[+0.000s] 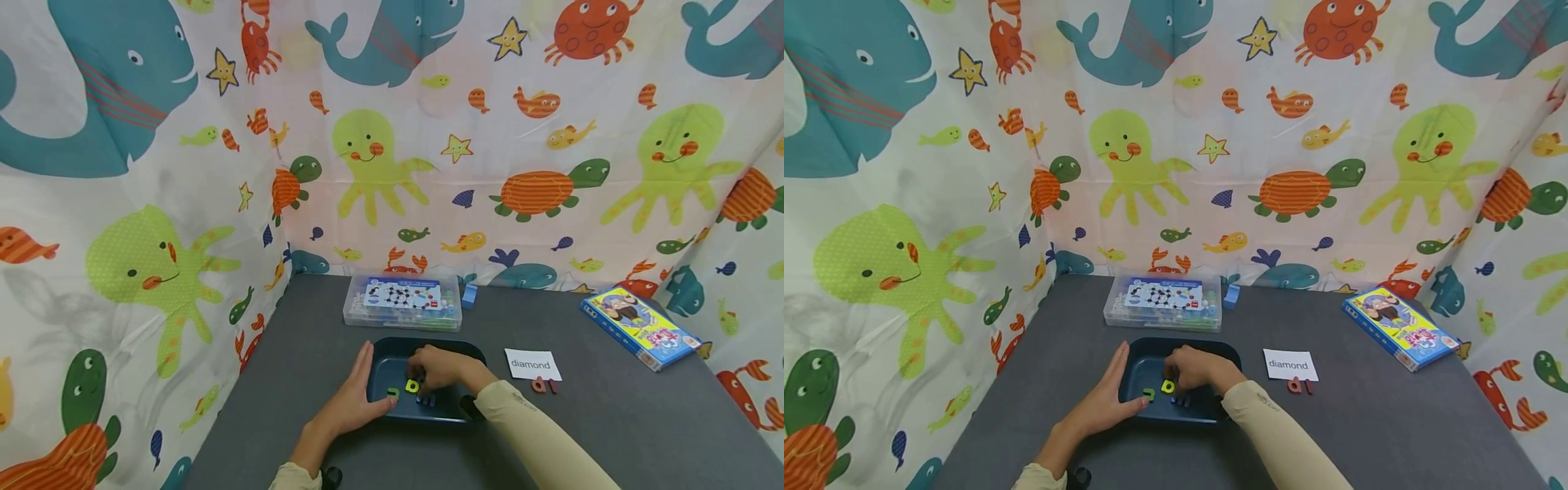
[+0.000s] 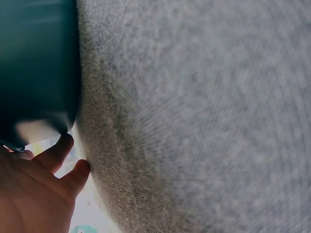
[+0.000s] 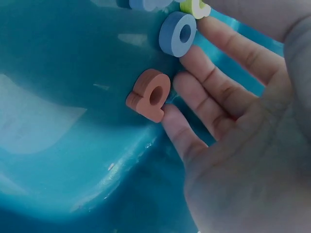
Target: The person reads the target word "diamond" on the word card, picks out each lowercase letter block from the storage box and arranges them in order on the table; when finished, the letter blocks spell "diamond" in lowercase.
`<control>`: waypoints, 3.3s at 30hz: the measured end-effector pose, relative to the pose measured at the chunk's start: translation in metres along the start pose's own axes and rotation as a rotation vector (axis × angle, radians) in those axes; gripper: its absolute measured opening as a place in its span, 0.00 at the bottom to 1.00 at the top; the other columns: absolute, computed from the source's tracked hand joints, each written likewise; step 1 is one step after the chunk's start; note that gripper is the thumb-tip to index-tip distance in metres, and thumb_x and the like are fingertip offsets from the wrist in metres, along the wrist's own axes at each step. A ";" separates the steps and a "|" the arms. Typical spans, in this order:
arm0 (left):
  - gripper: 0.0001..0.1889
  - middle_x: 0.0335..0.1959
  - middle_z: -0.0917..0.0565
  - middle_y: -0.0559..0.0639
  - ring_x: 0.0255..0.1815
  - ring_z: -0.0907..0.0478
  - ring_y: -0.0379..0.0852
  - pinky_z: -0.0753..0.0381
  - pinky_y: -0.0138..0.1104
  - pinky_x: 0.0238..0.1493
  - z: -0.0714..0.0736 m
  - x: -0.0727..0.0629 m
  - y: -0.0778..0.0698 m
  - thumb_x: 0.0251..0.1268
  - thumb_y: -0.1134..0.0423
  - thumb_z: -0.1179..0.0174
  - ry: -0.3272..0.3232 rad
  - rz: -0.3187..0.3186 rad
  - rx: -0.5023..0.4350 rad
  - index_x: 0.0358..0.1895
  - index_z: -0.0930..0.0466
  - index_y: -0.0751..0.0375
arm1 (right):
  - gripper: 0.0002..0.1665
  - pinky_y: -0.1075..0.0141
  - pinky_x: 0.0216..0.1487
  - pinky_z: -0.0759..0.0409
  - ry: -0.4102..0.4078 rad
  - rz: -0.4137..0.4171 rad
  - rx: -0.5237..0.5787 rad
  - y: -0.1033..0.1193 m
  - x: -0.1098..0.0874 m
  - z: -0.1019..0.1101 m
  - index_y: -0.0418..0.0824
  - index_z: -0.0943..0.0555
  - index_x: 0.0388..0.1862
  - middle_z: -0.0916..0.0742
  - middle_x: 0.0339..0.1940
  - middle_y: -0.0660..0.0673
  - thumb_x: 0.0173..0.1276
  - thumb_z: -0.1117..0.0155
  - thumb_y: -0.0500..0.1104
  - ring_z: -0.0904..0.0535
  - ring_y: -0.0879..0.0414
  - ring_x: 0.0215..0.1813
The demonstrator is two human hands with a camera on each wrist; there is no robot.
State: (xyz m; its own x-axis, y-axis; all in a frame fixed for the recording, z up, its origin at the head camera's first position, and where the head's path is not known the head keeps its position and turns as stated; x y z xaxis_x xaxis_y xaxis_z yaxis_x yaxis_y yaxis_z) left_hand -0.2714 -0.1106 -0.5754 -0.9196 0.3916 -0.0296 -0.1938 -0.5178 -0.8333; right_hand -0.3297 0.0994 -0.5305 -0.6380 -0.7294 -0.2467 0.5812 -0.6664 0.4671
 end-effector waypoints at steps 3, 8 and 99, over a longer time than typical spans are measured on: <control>0.60 0.90 0.69 0.47 0.87 0.56 0.60 0.42 0.69 0.75 -0.001 0.002 0.001 0.72 0.39 0.33 0.007 -0.006 -0.003 0.90 0.69 0.51 | 0.19 0.59 0.48 0.21 0.010 -0.047 -0.025 0.000 -0.002 0.000 0.47 0.14 0.50 0.20 0.44 0.52 0.63 0.15 0.44 0.27 0.57 0.47; 0.60 0.90 0.69 0.49 0.87 0.57 0.60 0.42 0.68 0.75 0.000 0.002 0.002 0.72 0.40 0.33 0.012 -0.020 -0.009 0.90 0.69 0.51 | 0.16 0.58 0.47 0.21 -0.031 -0.040 -0.054 0.006 -0.005 0.004 0.46 0.12 0.49 0.19 0.43 0.51 0.64 0.17 0.43 0.27 0.56 0.46; 0.61 0.90 0.68 0.45 0.87 0.56 0.58 0.45 0.67 0.77 -0.001 0.004 0.002 0.69 0.37 0.33 0.028 0.023 0.015 0.90 0.67 0.50 | 0.08 0.67 0.36 0.19 -0.046 0.002 0.071 0.014 0.019 -0.005 0.40 0.13 0.42 0.16 0.31 0.56 0.69 0.22 0.40 0.21 0.62 0.31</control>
State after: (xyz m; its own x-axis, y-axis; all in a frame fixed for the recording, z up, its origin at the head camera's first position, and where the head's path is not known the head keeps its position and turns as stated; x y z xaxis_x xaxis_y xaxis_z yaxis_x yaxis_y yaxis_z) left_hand -0.2746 -0.1091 -0.5777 -0.9141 0.4005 -0.0638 -0.1784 -0.5384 -0.8236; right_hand -0.3315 0.0754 -0.5334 -0.6603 -0.7217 -0.2077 0.5463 -0.6514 0.5265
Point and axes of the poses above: each hand's wrist, its own x-axis towards the middle knuckle, its own z-axis out of the back of the hand, y = z × x, the point moved 4 cm from there along x, towards the middle knuckle
